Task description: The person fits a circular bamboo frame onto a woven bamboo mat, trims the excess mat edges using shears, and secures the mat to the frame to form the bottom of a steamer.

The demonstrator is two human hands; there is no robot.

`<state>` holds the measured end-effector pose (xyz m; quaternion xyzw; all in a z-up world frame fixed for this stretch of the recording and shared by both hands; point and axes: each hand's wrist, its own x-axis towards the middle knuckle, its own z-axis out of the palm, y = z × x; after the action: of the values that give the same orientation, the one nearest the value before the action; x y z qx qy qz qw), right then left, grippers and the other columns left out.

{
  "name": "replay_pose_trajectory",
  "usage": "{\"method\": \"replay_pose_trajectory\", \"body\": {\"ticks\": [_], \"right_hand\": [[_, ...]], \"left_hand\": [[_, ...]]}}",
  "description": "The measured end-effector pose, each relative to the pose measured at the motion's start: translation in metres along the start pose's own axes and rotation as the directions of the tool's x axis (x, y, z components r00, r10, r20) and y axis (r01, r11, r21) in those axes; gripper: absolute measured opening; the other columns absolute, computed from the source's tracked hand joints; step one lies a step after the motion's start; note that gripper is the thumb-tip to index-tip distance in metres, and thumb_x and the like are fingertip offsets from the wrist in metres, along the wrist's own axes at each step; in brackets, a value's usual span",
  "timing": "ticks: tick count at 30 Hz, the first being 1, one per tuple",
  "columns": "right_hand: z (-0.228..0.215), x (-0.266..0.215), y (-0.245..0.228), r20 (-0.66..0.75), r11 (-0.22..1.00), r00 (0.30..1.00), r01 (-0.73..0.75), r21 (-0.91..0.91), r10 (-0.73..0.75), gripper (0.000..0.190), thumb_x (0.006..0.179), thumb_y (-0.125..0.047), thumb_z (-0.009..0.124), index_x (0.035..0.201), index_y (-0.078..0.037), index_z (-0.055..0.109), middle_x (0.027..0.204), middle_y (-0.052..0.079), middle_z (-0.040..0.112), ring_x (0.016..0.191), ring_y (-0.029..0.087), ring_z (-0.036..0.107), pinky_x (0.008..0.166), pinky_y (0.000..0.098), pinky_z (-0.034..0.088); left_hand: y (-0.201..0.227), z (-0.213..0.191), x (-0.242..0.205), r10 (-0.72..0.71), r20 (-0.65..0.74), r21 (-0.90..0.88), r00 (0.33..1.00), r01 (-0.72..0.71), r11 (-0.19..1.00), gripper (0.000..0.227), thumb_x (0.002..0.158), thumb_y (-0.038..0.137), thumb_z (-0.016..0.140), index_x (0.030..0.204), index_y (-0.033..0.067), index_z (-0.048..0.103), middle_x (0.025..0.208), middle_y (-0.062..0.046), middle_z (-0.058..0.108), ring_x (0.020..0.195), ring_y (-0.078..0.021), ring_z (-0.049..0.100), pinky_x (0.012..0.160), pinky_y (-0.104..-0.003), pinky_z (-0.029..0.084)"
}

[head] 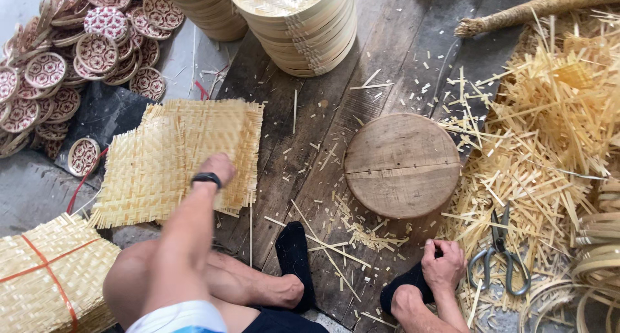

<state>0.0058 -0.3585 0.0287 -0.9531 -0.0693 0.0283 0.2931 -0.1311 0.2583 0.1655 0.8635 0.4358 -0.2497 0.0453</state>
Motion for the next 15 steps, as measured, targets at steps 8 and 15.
{"method": "replay_pose_trajectory", "body": {"ticks": [8,15], "right_hand": [[-0.003,-0.001,-0.008,-0.036,0.999,0.999,0.014,0.033,-0.013,0.020,0.090,-0.032,0.073,0.089,-0.012,0.076,0.097,0.005,0.067,0.099,0.028,0.062,0.097,0.0445,0.046],[0.030,0.026,0.024,0.014,0.970,0.988,-0.152,0.188,0.152,0.038,0.104,-0.042,0.064,0.091,-0.006,0.072,0.091,0.011,0.068,0.085,0.028,0.062,0.083,0.0393,0.048]], "left_hand": [[0.145,-0.150,-0.129,0.266,0.030,0.088,0.963,-0.268,0.959,0.030,0.081,0.034,0.066,0.087,0.0068,0.077,0.088,-0.021,0.075,0.083,-0.0338,0.074,0.076,-0.046,0.060],[0.348,-0.088,-0.240,0.750,-0.214,-0.062,0.625,-0.775,0.628,0.026,0.100,0.029,0.060,0.083,0.0112,0.067,0.081,-0.006,0.071,0.067,-0.0202,0.066,0.055,-0.036,0.053]]}}
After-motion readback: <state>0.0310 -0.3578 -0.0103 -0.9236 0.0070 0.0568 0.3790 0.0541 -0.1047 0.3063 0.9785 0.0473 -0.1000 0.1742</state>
